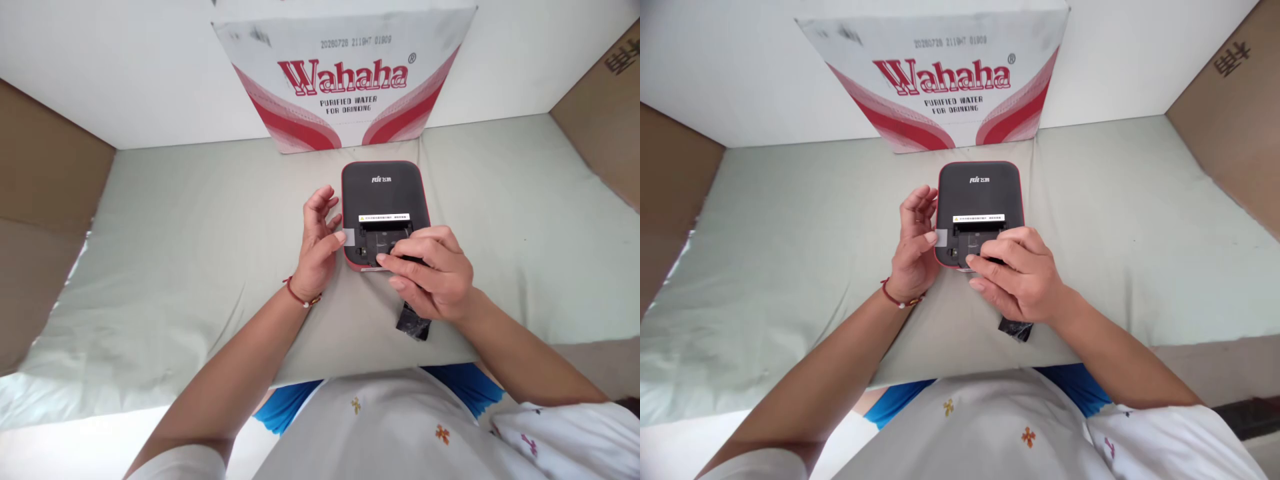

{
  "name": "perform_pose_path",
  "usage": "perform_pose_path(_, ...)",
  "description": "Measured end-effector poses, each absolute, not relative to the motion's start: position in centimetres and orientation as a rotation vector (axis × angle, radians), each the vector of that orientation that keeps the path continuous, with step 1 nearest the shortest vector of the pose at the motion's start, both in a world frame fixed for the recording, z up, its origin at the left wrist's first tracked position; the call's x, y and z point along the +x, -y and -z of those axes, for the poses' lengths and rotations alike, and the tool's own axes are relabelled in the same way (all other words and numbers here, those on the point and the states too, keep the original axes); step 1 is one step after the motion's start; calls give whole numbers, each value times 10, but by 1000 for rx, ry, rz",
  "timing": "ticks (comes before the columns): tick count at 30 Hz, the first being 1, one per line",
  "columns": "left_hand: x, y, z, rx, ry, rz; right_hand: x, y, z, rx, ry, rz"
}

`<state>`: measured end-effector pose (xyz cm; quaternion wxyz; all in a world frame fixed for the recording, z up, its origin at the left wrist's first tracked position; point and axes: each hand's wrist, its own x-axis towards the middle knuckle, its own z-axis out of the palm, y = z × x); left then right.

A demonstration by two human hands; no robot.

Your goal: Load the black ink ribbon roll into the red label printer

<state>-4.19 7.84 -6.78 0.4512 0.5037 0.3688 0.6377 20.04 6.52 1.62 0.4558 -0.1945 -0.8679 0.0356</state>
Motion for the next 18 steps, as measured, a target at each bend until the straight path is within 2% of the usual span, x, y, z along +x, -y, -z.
perform_pose_path(14, -42, -86, 67, 1210, -844, -1478, 199, -69, -27, -456, 2167, -138)
perform_pose_path(18, -39, -89, 73, 1228, -843, -1486, 205, -74, -49, -515, 2251, -294)
